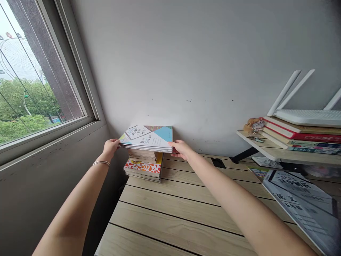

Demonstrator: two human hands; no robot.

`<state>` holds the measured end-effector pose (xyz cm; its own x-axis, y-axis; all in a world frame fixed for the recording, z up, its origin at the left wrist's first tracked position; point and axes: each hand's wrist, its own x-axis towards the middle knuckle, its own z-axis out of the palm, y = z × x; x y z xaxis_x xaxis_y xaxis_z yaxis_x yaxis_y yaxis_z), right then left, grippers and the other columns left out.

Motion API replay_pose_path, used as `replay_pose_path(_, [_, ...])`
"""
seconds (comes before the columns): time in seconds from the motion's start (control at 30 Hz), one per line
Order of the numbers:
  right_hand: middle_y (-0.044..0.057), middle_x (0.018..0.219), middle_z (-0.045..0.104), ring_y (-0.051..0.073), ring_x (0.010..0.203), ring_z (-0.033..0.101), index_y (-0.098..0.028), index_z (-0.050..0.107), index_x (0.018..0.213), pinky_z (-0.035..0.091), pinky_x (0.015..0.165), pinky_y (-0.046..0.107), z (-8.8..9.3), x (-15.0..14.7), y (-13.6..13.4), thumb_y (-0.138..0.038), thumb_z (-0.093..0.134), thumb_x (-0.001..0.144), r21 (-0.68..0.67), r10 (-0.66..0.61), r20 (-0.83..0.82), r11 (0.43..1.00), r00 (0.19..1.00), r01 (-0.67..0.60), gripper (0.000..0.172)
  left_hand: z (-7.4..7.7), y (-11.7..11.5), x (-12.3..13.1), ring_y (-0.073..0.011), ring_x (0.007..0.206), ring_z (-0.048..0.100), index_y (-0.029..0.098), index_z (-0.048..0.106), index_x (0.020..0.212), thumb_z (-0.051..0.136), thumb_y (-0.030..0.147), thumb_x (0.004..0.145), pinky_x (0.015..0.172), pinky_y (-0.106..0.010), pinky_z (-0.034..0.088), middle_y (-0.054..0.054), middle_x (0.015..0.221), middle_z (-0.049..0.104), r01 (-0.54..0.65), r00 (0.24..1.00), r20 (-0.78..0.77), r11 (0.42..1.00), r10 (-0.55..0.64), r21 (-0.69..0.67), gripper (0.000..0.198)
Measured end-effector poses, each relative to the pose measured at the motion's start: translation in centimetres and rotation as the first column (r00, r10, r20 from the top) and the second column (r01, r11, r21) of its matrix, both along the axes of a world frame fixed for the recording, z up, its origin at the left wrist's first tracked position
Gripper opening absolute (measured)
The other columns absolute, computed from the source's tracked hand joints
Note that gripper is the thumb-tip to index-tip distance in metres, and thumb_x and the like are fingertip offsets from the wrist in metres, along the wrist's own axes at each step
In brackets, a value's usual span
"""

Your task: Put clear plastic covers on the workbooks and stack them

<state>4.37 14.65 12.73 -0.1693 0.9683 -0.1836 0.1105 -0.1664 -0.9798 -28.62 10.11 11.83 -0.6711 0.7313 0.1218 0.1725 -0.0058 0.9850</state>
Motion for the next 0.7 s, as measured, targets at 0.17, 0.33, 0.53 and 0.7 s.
replay_pose_path(0.17, [0.007, 0.084, 0.068, 0.011, 0.068, 0.06, -0.015, 0.057, 0.078, 0.054, 0.065, 0.024, -0.3, -0.3, -1.0, -0.017, 0.051, 0.085, 0.012, 0.068, -0.103, 0.998, 0.992, -0.067, 0.01, -0.1, 0.2, 0.5, -0.0139, 0.056, 0.06, 0.013, 0.064, 0.063, 0.059, 0.012, 0.057, 0.058, -0.024, 0.051, -0.002, 0.056, 0.062, 0.027, 0.997, 0.069, 0.999, -0.029, 0.041, 0.007])
replay_pose_path(0.33, [0.01, 0.094, 0.069, 0.012, 0.076, 0.064, -0.013, 0.059, 0.09, 0.056, 0.074, 0.029, -0.3, -0.9, -2.1, -0.011, 0.043, 0.087, 0.027, 0.113, -0.224, 0.994, 0.968, -0.109, 0.017, 0.2, 0.3, 0.5, -0.0144, 0.057, 0.061, 0.011, 0.065, 0.064, 0.06, 0.007, 0.06, 0.062, -0.024, 0.051, -0.003, 0.056, 0.063, 0.054, 0.994, 0.091, 0.997, -0.058, 0.047, 0.008])
replay_pose_path(0.53, [0.008, 0.105, 0.067, 0.012, 0.069, 0.063, -0.019, 0.047, 0.132, 0.057, 0.074, 0.032, -0.8, 0.9, -2.0, -0.023, 0.044, 0.092, 0.08, 0.117, -0.17, 0.991, 0.979, -0.105, 0.041, 0.3, -0.3, 0.3, -0.0113, 0.063, 0.063, 0.007, 0.066, 0.1, 0.061, 0.01, 0.073, 0.067, -0.024, 0.052, -0.007, 0.078, 0.068, 0.075, 0.995, 0.06, 0.996, -0.078, 0.057, 0.027])
replay_pose_path(0.7, [0.004, 0.107, 0.067, 0.013, 0.073, 0.063, -0.026, 0.046, 0.137, 0.054, 0.08, 0.032, -2.2, 2.6, -2.6, -0.036, 0.062, 0.082, 0.441, 0.129, 0.174, 0.876, 0.976, -0.194, 0.059, 0.3, -2.1, -0.1, -0.0118, 0.075, 0.064, 0.012, 0.063, 0.111, 0.067, 0.017, 0.074, 0.076, -0.023, 0.051, -0.006, 0.089, 0.07, 0.137, 0.99, 0.002, 0.988, -0.138, 0.066, 0.038])
